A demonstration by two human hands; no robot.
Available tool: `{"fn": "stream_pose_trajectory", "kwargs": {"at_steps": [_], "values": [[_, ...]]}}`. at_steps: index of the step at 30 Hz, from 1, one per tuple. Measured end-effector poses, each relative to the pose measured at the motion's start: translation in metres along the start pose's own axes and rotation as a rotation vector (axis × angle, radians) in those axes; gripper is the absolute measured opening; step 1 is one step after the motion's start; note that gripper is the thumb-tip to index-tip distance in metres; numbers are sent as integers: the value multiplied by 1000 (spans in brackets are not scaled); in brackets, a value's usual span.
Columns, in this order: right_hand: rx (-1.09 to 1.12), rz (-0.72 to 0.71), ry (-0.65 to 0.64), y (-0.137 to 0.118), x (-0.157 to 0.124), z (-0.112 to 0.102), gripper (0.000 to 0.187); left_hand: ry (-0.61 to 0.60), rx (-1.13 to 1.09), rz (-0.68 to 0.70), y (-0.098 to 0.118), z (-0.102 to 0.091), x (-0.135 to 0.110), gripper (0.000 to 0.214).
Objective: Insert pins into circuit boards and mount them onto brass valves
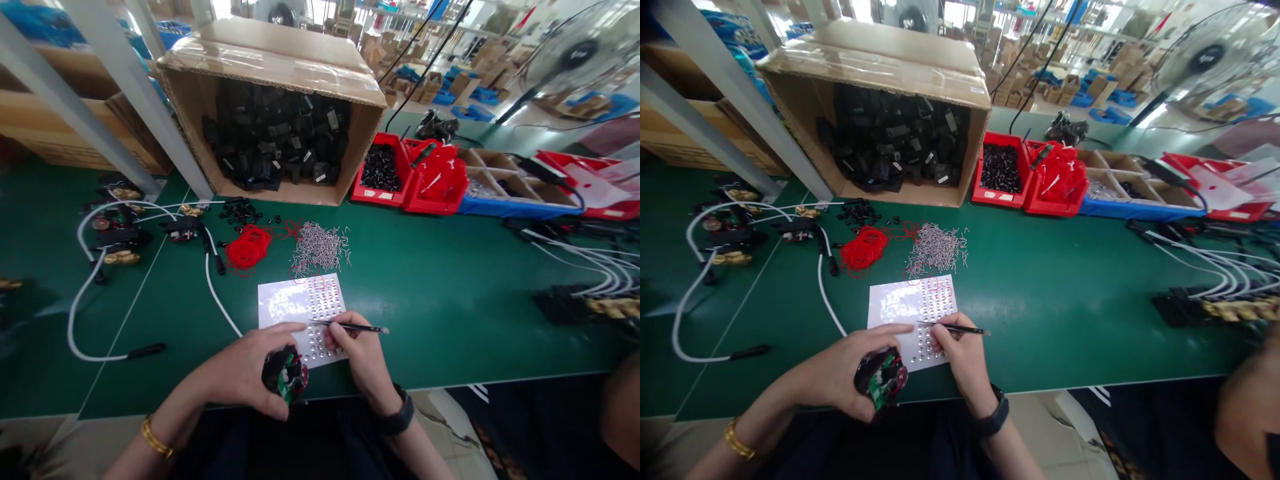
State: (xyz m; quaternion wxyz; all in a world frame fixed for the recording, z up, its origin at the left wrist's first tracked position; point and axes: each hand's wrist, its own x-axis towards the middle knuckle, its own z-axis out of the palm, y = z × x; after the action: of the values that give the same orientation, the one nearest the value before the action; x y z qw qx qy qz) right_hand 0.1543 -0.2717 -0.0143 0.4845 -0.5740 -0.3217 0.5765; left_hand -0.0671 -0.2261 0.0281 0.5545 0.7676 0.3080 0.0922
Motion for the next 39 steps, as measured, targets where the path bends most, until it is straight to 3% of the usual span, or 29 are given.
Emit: {"fn": "stream_pose_trajectory", "kwargs": {"at_steps": [3, 6, 9, 24, 29, 32, 34, 37, 39], "values": [[-92, -39, 47, 12, 0, 1, 34, -134, -4, -19, -2, 4, 5, 90], [-139, -85, 155, 23, 0, 0, 30, -145, -27, -66, -5, 7, 6, 101], [-183, -117, 181, 28, 0, 0, 27, -148, -23, -97, -8, 7, 6, 107], [-230, -97, 14, 13, 1, -6, 27, -125, -94, -111, -10, 6, 8, 105], [-225, -91, 33, 14, 0, -4, 26, -90, -260, -77, -16, 7, 7, 97], [-171, -81, 71, 16, -1, -2, 27, 38, -467, -60, -18, 8, 1, 92], [-150, -86, 77, 17, -2, -2, 28, 254, -541, -27, -18, 10, -1, 88], [-12, -54, 82, 14, -3, -5, 31, 635, -404, 50, -20, 13, 3, 76], [153, -1, 117, 7, -3, -8, 33, 776, -296, 77, -24, 18, 11, 71]]}}
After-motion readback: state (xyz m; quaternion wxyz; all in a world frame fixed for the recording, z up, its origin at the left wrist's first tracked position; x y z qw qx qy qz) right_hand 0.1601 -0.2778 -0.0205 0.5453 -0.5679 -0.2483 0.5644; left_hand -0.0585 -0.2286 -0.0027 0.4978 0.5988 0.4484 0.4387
